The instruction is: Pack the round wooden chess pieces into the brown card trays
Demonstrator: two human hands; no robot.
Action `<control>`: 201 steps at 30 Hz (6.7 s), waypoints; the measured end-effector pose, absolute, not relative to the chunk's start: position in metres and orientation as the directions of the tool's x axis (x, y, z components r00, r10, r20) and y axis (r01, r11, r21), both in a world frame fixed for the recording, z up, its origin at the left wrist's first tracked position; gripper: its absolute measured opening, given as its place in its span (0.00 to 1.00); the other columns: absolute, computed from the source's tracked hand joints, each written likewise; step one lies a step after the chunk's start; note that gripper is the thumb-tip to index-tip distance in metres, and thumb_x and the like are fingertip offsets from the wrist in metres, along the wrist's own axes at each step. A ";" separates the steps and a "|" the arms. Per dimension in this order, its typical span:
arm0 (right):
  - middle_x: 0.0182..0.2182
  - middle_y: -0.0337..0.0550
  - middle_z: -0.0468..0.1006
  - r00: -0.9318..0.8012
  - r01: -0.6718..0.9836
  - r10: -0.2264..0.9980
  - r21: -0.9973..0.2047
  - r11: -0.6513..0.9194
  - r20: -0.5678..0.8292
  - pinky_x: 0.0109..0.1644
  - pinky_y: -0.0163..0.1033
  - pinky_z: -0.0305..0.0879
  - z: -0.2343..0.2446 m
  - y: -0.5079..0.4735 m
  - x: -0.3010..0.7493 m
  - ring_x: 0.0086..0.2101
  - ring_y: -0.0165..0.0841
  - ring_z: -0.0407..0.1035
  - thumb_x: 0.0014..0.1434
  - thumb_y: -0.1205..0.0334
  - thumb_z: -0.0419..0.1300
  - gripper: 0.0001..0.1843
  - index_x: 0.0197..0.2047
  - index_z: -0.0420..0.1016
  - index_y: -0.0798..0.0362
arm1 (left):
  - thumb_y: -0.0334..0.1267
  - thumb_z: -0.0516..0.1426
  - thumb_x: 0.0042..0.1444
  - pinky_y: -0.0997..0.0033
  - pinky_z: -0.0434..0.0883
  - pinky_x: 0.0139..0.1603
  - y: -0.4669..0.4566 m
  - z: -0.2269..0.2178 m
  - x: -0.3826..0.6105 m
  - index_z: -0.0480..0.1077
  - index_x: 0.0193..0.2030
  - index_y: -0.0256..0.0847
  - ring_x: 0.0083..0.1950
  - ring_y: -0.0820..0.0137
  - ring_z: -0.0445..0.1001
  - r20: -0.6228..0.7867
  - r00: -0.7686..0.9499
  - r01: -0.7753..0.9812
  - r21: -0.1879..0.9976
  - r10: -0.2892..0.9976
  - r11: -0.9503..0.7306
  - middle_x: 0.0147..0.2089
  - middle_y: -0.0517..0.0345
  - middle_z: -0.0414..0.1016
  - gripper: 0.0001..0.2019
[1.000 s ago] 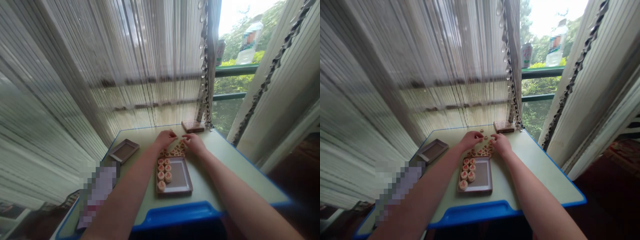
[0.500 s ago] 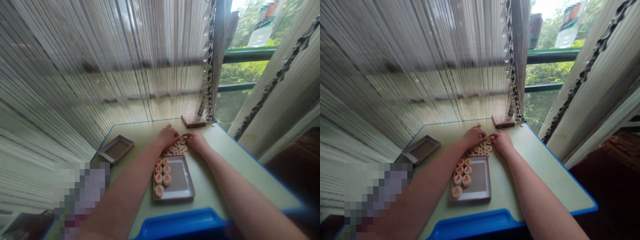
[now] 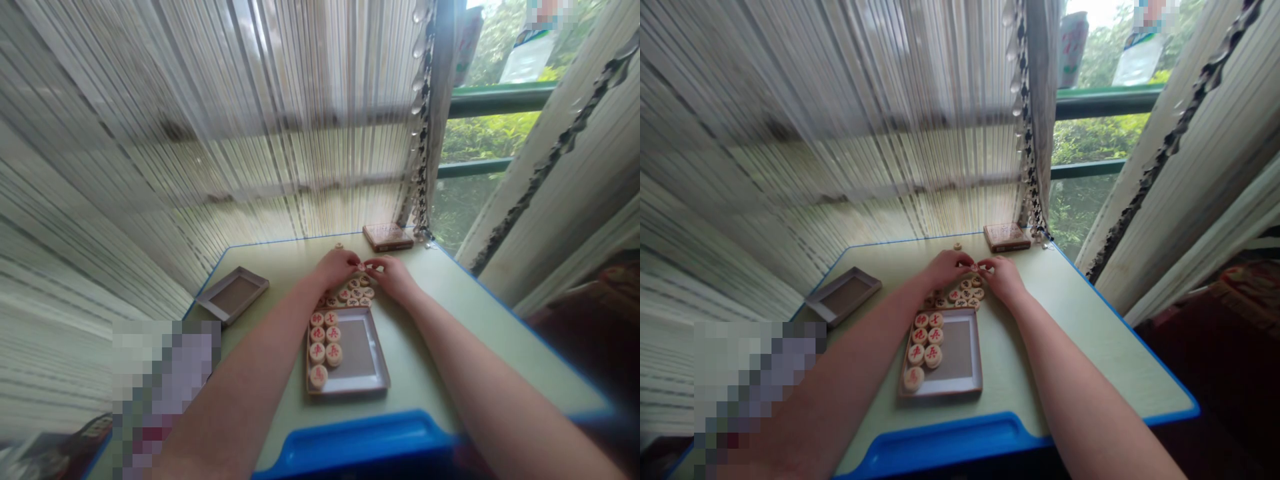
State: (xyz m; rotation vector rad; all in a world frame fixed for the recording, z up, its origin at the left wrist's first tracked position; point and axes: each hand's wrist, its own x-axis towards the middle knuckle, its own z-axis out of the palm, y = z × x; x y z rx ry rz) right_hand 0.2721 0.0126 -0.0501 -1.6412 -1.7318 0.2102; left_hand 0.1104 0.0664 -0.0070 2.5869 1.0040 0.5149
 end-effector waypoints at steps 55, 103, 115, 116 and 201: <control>0.42 0.44 0.70 -0.106 0.733 0.897 -0.576 0.363 0.430 0.57 0.47 0.50 -0.043 -0.154 0.209 0.49 0.41 0.56 0.46 0.51 0.61 0.11 0.31 0.78 0.47 | 0.35 0.58 0.48 0.65 0.66 0.49 -0.102 -0.017 0.009 0.76 0.33 0.39 0.42 0.68 0.71 0.605 0.370 0.568 0.453 0.705 -0.687 0.36 0.54 0.77 0.06; 0.38 0.43 0.75 -0.270 0.794 0.769 -0.318 0.518 0.579 0.51 0.46 0.51 -0.037 -0.169 0.201 0.44 0.40 0.59 0.55 0.55 0.54 0.12 0.35 0.78 0.47 | 0.33 0.57 0.47 0.67 0.65 0.46 -0.101 -0.025 0.013 0.74 0.30 0.38 0.39 0.68 0.69 0.637 0.399 0.618 0.344 0.659 -0.707 0.33 0.56 0.76 0.05; 0.35 0.43 0.77 -0.434 0.761 0.710 -0.197 0.619 0.555 0.46 0.44 0.57 -0.032 -0.176 0.196 0.40 0.37 0.62 0.55 0.56 0.55 0.09 0.36 0.74 0.48 | 0.33 0.57 0.48 0.67 0.65 0.46 -0.101 -0.026 0.013 0.74 0.29 0.39 0.38 0.69 0.69 0.635 0.403 0.621 0.340 0.660 -0.706 0.33 0.57 0.76 0.04; 0.35 0.43 0.77 -0.424 0.759 0.704 -0.200 0.619 0.570 0.45 0.43 0.58 -0.032 -0.176 0.197 0.39 0.37 0.63 0.55 0.57 0.55 0.09 0.35 0.74 0.49 | 0.33 0.57 0.48 0.67 0.65 0.46 -0.101 -0.026 0.013 0.74 0.29 0.39 0.38 0.69 0.69 0.635 0.403 0.621 0.339 0.659 -0.707 0.33 0.57 0.76 0.04; 0.24 0.41 0.78 -0.326 0.843 0.868 -0.301 0.447 0.375 0.41 0.41 0.59 -0.030 -0.010 0.233 0.30 0.34 0.69 0.50 0.51 0.59 0.11 0.28 0.79 0.47 | 0.30 0.56 0.46 0.69 0.68 0.46 0.015 -0.010 0.046 0.77 0.34 0.42 0.39 0.66 0.74 0.255 0.534 0.695 0.410 0.806 -0.590 0.35 0.57 0.78 0.10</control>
